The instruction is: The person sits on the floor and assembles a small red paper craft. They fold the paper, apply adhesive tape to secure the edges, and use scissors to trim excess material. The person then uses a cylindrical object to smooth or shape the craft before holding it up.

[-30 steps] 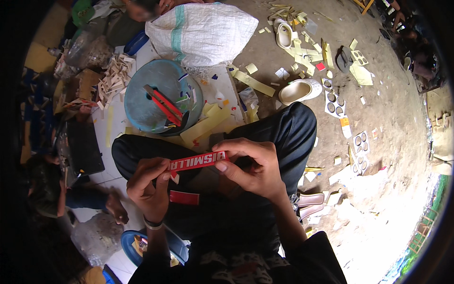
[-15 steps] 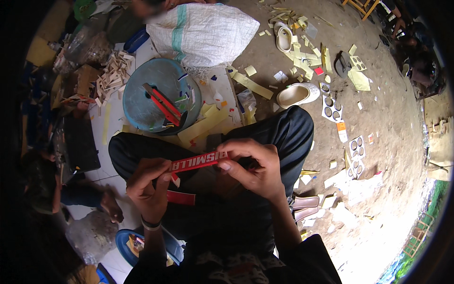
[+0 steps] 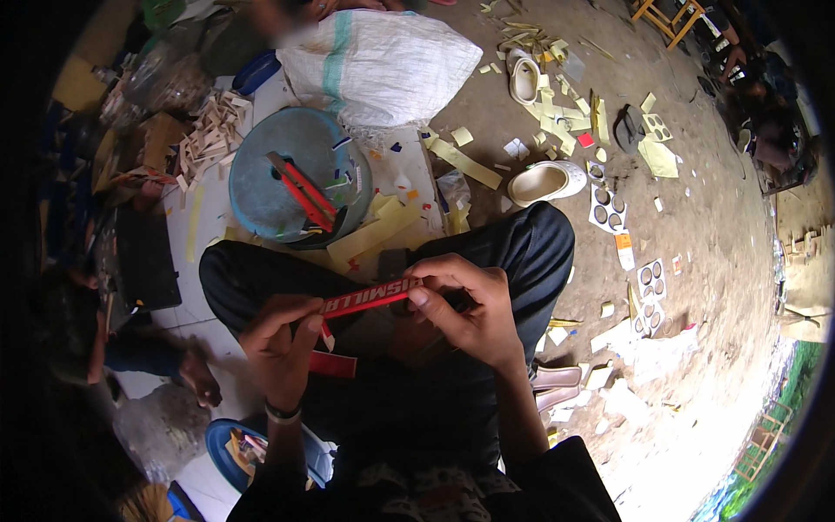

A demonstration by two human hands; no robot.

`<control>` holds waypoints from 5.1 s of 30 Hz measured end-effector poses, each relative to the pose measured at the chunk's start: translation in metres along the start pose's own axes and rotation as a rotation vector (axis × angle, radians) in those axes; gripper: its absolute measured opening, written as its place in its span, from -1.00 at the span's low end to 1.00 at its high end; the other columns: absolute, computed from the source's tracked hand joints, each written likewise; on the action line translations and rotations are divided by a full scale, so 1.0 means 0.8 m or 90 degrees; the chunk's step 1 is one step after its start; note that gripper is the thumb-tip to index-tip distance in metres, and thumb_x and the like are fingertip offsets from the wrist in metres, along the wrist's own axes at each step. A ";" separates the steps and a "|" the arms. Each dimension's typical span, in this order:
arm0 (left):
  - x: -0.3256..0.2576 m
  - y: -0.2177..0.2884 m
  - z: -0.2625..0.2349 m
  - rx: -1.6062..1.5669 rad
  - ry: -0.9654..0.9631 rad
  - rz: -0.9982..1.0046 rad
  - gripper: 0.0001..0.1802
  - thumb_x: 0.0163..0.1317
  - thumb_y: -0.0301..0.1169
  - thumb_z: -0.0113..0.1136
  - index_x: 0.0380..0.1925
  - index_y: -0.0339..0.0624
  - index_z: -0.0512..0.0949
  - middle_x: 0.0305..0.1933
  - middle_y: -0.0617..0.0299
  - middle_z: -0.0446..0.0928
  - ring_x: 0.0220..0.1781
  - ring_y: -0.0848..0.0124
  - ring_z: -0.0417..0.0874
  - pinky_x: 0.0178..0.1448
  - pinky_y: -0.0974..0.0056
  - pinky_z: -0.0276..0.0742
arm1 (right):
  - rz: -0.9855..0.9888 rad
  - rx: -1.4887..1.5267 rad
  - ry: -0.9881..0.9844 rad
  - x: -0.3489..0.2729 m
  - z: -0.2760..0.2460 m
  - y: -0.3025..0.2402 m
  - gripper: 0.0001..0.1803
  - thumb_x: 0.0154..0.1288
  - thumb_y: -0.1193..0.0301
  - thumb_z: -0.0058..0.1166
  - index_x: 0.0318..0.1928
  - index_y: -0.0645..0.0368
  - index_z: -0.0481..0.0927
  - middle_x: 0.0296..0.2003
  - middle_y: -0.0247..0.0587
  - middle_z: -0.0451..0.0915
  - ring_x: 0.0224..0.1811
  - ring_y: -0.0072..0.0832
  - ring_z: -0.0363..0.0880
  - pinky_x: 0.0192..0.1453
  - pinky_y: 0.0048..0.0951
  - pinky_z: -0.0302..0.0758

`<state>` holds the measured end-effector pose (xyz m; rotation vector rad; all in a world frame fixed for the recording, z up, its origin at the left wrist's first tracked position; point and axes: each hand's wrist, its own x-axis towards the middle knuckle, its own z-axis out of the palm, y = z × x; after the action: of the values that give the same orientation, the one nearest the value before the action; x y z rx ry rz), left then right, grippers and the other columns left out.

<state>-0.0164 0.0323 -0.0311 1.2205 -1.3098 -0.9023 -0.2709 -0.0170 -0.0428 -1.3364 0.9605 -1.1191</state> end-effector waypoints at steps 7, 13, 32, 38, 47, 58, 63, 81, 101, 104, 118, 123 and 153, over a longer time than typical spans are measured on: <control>-0.004 -0.019 0.002 -0.007 -0.010 -0.141 -0.80 0.32 -0.63 0.45 -0.07 -0.33 0.80 -0.10 0.10 0.80 -0.13 0.47 0.75 -0.01 0.39 0.58 | 0.116 0.028 0.033 0.002 0.009 0.007 -0.73 0.54 0.54 0.25 0.16 0.35 0.65 -0.37 -0.19 0.78 -0.37 -0.58 0.75 -0.24 -0.54 0.65; -0.016 -0.027 -0.001 0.067 -0.073 -0.220 -0.88 0.37 -0.51 0.45 -0.15 -0.30 0.82 -0.20 0.10 0.82 -0.18 0.48 0.77 -0.03 0.40 0.58 | 0.236 0.011 -0.005 -0.001 0.003 0.023 -0.78 0.59 0.51 0.18 0.13 0.35 0.67 -0.33 -0.19 0.76 -0.36 -0.57 0.74 -0.21 -0.54 0.67; -0.033 -0.060 -0.042 -0.071 -0.095 -0.412 -0.69 0.67 -0.20 0.14 0.10 -0.24 0.53 -0.44 0.42 0.43 -0.42 0.64 0.44 -0.30 0.42 0.40 | -0.138 -0.437 -0.155 0.023 0.138 0.080 -0.57 0.49 0.47 0.22 0.32 0.21 0.59 -0.11 -0.06 0.79 -0.12 -0.15 0.81 0.05 -0.12 0.65; -0.041 -0.063 -0.042 -0.199 -0.026 -0.555 -0.73 0.68 -0.18 0.10 0.00 -0.17 0.48 -0.46 0.46 0.31 -0.47 0.67 0.26 -0.35 0.45 0.20 | -0.035 -0.241 -0.185 0.013 0.129 0.085 -0.42 0.47 0.48 0.24 0.45 0.23 0.47 0.12 0.04 0.76 0.12 -0.09 0.79 0.32 -0.08 0.59; -0.025 -0.053 -0.030 -0.333 -0.062 -0.555 -0.71 0.63 -0.15 0.16 -0.02 -0.15 0.47 -0.44 0.45 0.28 -0.47 0.67 0.18 -0.35 0.46 0.14 | 0.097 -0.120 -0.108 0.021 0.098 0.075 -0.65 0.28 0.57 0.47 0.07 0.32 0.77 -0.04 -0.03 0.84 0.01 -0.38 0.85 0.16 -0.39 0.72; -0.030 -0.039 -0.039 -0.129 -0.198 -0.333 -0.77 0.65 -0.28 0.13 0.03 -0.21 0.44 -0.43 0.41 0.40 -0.44 0.65 0.33 -0.36 0.43 0.18 | 0.455 0.456 -0.214 0.029 0.059 0.096 -0.78 0.24 0.75 0.39 -0.12 0.30 0.85 0.00 0.03 0.83 -0.01 -0.38 0.81 0.15 -0.44 0.71; -0.018 -0.044 -0.054 -0.003 -0.294 -0.249 -0.83 0.58 -0.42 0.19 0.03 -0.25 0.48 -0.44 0.38 0.43 -0.44 0.64 0.32 -0.33 0.41 0.19 | 0.511 0.748 -0.273 0.013 0.058 0.121 -0.70 0.28 0.71 0.40 0.02 0.27 0.80 0.11 -0.05 0.78 0.02 -0.40 0.79 0.19 -0.40 0.70; -0.016 -0.027 -0.104 0.320 -0.381 -0.397 -0.61 0.40 -0.29 0.42 0.13 -0.25 0.71 -0.21 -0.09 0.77 -0.23 0.28 0.86 -0.11 0.28 0.64 | 0.158 -0.501 -0.444 -0.034 -0.076 0.070 -0.68 0.30 0.63 0.18 0.04 0.14 0.74 0.03 -0.09 0.69 0.15 -0.08 0.68 0.28 -0.20 0.59; -0.035 -0.028 -0.101 0.214 -0.157 -0.444 -0.79 0.39 -0.37 0.47 -0.12 -0.29 0.73 -0.35 0.32 0.65 -0.33 0.62 0.59 -0.24 0.41 0.46 | 0.195 -0.373 -0.581 0.019 -0.123 0.086 -0.56 0.11 0.49 0.45 0.06 0.11 0.74 -0.15 -0.11 0.76 -0.03 -0.17 0.72 0.16 -0.23 0.58; -0.027 -0.021 -0.083 0.168 -0.089 -0.391 -0.82 0.45 -0.38 0.42 -0.11 -0.28 0.73 -0.37 0.38 0.64 -0.35 0.72 0.51 -0.27 0.48 0.41 | 0.194 -0.350 -0.390 0.018 -0.120 0.061 -0.48 0.13 0.45 0.55 0.14 0.09 0.72 -0.13 -0.21 0.74 -0.04 -0.34 0.71 0.03 -0.31 0.60; 0.002 -0.007 -0.019 0.081 0.031 -0.211 -0.88 0.43 -0.47 0.43 -0.16 -0.32 0.73 -0.40 0.46 0.61 -0.37 0.76 0.47 -0.30 0.53 0.36 | 0.404 0.175 -0.440 -0.059 0.006 0.043 -0.33 0.35 0.35 0.51 0.39 0.12 0.48 0.21 -0.35 0.54 0.15 -0.58 0.59 0.17 -0.50 0.57; -0.002 0.001 -0.018 0.078 0.032 -0.206 -0.90 0.38 -0.53 0.45 -0.18 -0.34 0.73 -0.42 0.43 0.63 -0.41 0.78 0.47 -0.36 0.54 0.34 | 0.334 0.189 -0.435 -0.043 0.021 0.032 -0.37 0.42 0.23 0.48 0.36 0.12 0.49 -0.04 -0.36 0.62 0.00 -0.63 0.62 0.05 -0.52 0.59; -0.007 0.014 -0.008 0.102 0.054 -0.159 -0.91 0.34 -0.61 0.45 -0.19 -0.34 0.74 -0.50 0.45 0.58 -0.53 0.78 0.45 -0.47 0.53 0.26 | 0.322 0.188 -0.419 -0.042 0.039 0.013 -0.41 0.38 0.29 0.51 0.30 0.12 0.51 -0.20 -0.46 0.61 -0.22 -0.74 0.51 -0.14 -0.61 0.43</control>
<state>-0.0121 0.0405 -0.0207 1.5571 -1.1970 -0.9233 -0.2472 0.0217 -0.0550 -1.0293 0.5600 -0.3664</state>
